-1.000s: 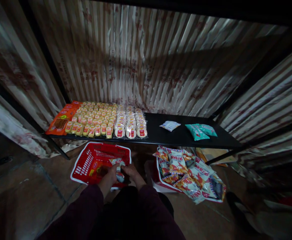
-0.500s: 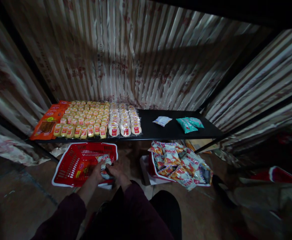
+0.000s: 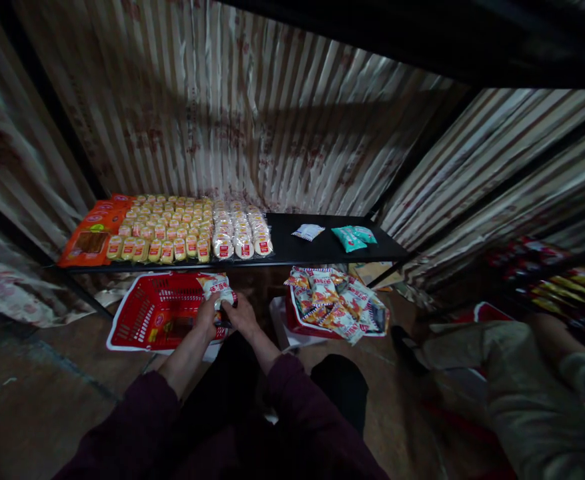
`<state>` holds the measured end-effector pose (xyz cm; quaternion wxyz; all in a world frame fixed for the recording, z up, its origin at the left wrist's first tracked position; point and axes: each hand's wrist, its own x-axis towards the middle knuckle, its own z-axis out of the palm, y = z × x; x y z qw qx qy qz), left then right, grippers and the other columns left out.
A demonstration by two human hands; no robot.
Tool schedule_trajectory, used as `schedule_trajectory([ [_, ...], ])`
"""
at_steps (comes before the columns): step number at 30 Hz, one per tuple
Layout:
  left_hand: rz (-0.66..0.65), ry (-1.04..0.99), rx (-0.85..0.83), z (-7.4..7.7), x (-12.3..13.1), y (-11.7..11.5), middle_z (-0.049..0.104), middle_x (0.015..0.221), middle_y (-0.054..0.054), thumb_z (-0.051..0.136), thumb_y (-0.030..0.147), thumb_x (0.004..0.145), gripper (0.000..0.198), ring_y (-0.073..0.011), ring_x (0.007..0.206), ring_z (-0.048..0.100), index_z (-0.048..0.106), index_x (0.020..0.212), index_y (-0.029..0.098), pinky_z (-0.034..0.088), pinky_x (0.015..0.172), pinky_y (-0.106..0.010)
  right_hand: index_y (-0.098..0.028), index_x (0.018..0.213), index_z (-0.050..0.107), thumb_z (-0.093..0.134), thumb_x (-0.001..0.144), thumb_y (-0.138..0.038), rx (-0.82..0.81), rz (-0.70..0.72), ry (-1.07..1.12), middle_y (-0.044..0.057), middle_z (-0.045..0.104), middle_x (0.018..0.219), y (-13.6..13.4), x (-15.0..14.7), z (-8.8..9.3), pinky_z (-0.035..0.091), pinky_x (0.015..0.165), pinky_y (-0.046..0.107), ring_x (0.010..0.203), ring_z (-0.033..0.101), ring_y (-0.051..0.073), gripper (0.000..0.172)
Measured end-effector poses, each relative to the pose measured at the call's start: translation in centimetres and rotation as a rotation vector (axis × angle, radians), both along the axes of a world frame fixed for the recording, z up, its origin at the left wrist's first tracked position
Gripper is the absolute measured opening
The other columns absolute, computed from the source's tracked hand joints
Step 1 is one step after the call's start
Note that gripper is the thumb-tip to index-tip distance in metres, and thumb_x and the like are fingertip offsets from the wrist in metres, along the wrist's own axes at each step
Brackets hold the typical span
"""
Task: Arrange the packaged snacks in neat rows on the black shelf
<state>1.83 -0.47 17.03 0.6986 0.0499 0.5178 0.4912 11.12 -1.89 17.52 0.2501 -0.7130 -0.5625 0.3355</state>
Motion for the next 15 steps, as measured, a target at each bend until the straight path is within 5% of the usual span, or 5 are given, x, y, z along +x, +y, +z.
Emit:
schedule_trajectory([
  [8, -0.089, 0.041, 0.134, 2.1, 6.2, -0.5, 0.065, 0.067, 0.001, 0.069, 0.024, 0.067, 0.029, -0.0120, 0.052, 0.060, 0.059, 0.093, 0.017, 0.047, 0.054, -0.023, -0.017, 0.131, 0.045, 0.049, 0.083, -0.040, 0.186, -0.157, 0.001, 0.011, 0.057, 0.124, -2.4, 5.8, 2.1, 0.040, 0.098, 0.034, 0.113, 0.055, 0.022, 0.054],
  [15, -0.322, -0.146, 0.159, 4.5, 15.3, -0.4, 0.066, 0.069, 0.000, 0.072, 0.021, 0.065, 0.033, -0.0123, 0.056, 0.062, 0.058, 0.094, 0.018, 0.049, 0.057, -0.023, -0.012, 0.130, 0.047, 0.044, 0.081, -0.051, 0.355, -0.368, -0.052, 0.017, 0.054, 0.129, -4.7, 14.3, 3.9, 0.036, 0.102, 0.042, 0.121, 0.049, 0.027, 0.063],
])
